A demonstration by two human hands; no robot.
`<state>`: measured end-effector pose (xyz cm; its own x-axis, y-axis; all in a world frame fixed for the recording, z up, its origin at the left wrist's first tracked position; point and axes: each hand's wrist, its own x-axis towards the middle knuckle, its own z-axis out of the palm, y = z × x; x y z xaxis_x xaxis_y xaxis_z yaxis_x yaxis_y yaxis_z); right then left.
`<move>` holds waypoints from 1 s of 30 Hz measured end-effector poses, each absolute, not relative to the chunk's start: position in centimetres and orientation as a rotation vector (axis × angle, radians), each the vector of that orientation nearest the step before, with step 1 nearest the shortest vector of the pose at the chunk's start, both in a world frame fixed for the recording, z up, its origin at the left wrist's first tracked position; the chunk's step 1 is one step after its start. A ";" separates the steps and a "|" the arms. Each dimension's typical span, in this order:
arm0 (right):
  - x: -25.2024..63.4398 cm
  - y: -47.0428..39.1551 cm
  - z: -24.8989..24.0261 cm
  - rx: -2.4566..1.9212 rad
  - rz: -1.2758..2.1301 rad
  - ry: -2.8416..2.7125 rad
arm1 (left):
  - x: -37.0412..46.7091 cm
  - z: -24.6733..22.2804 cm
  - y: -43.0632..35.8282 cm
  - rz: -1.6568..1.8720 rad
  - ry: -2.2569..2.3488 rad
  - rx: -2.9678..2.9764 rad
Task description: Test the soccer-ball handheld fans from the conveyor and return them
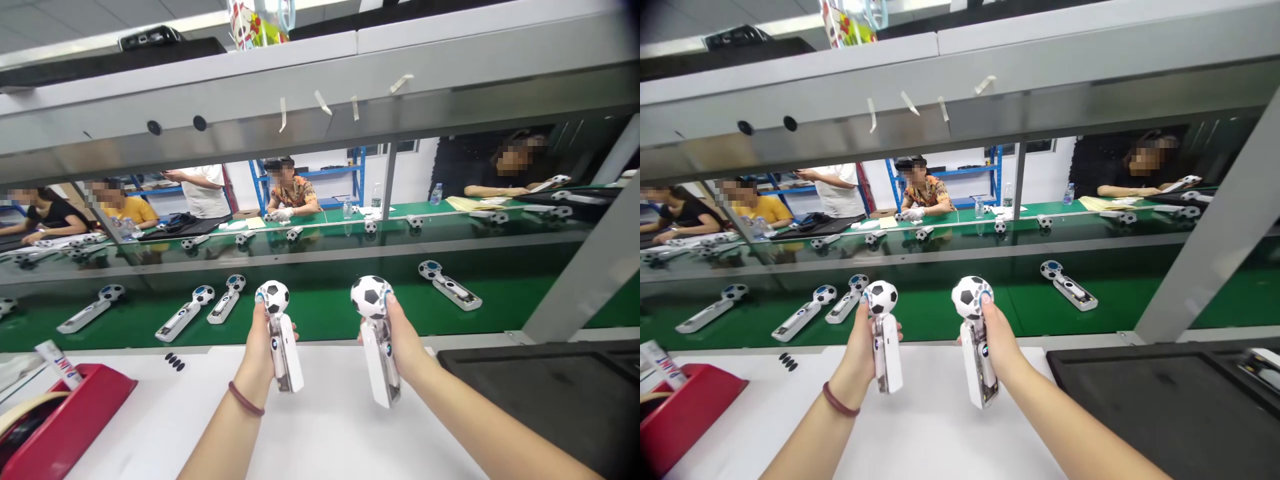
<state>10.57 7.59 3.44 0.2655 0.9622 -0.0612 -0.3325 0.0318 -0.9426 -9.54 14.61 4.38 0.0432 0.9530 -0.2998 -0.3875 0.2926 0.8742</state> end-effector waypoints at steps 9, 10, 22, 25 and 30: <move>12.0 5.9 -2.2 -0.976 0.913 -0.953 | -8.8 -2.1 12.7 1.246 0.771 0.966; 11.9 5.8 -2.6 -0.990 0.952 -1.011 | -8.7 -2.9 12.7 1.223 0.762 1.021; 10.9 7.0 -3.6 -1.132 1.339 -0.893 | -9.4 -3.2 11.5 0.761 0.670 0.839; 10.8 6.9 -3.3 -1.015 1.448 -0.627 | -9.6 -3.3 11.5 0.779 0.607 0.833; 10.7 6.4 -3.4 -0.895 1.598 -0.491 | -9.5 -3.2 11.6 0.768 0.583 0.863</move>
<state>10.72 6.43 -3.41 -0.0254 0.9598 -0.2796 -0.6373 -0.2310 -0.7352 -9.49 11.65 -3.24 0.5970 0.7890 -0.1454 -0.3524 0.4206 0.8360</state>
